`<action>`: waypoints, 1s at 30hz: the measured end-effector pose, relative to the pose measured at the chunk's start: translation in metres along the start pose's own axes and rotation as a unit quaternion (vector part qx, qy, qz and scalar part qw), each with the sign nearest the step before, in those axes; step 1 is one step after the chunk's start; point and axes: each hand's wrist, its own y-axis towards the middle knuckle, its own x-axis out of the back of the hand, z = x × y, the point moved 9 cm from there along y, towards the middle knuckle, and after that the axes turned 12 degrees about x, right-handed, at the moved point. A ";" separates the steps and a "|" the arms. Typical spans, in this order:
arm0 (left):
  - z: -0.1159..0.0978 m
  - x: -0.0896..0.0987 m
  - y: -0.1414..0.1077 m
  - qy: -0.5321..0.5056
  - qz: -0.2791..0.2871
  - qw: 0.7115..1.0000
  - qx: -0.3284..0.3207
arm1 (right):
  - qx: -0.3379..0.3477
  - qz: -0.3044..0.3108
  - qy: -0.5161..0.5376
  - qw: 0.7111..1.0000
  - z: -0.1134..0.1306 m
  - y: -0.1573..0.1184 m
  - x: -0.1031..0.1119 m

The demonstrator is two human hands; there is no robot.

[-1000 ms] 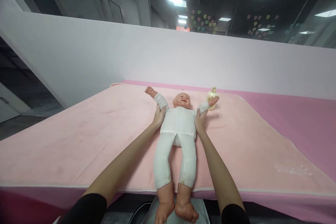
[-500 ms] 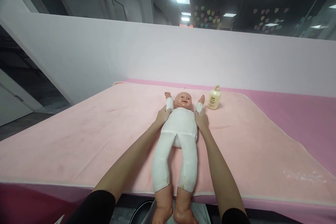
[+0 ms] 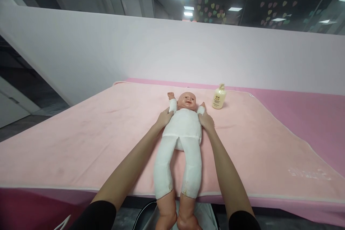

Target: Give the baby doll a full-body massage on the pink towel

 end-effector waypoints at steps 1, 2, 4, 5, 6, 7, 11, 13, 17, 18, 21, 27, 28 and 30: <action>0.002 0.002 -0.003 -0.048 -0.007 0.999 -0.012 | 0.005 -0.028 0.047 0.998 -0.004 -0.002 0.002; 0.005 0.005 -0.006 -0.107 -0.011 0.994 -0.025 | 0.011 -0.061 0.102 0.993 -0.009 -0.005 0.004; 0.011 0.008 -0.012 -0.234 -0.004 0.971 -0.045 | 0.030 -0.119 0.226 0.966 -0.017 -0.011 0.008; 0.015 0.008 -0.015 -0.291 0.006 0.956 -0.045 | 0.042 -0.132 0.285 0.948 -0.019 -0.014 0.009; 0.020 0.008 -0.016 -0.338 0.018 0.940 -0.036 | 0.054 -0.130 0.337 0.931 -0.020 -0.016 0.008; 0.024 0.006 -0.018 -0.372 0.034 0.927 -0.021 | 0.064 -0.115 0.379 0.916 -0.019 -0.017 0.006; 0.028 0.002 -0.021 -0.428 0.123 0.895 0.010 | 0.121 -0.024 0.467 0.876 -0.007 -0.021 0.005; 0.022 0.004 -0.022 -0.438 0.172 0.882 -0.014 | 0.152 0.008 0.486 0.861 -0.002 -0.024 0.009; 0.015 0.014 -0.026 -0.427 0.217 0.876 -0.055 | 0.166 0.040 0.490 0.855 0.000 -0.027 0.012; 0.014 0.015 -0.028 -0.417 0.217 0.881 -0.059 | 0.164 0.040 0.490 0.855 0.000 -0.027 0.012; 0.015 0.013 -0.029 -0.379 0.219 0.899 -0.030 | 0.153 0.037 0.506 0.848 -0.001 -0.027 0.011; 0.015 0.009 -0.026 -0.402 0.241 0.883 -0.023 | 0.160 0.070 0.508 0.843 -0.004 -0.028 0.010; 0.015 0.009 -0.025 -0.406 0.243 0.881 -0.023 | 0.163 0.072 0.505 0.844 -0.004 -0.028 0.010; 0.016 0.009 -0.025 -0.412 0.242 0.878 -0.019 | 0.164 0.069 0.512 0.841 -0.004 -0.026 0.010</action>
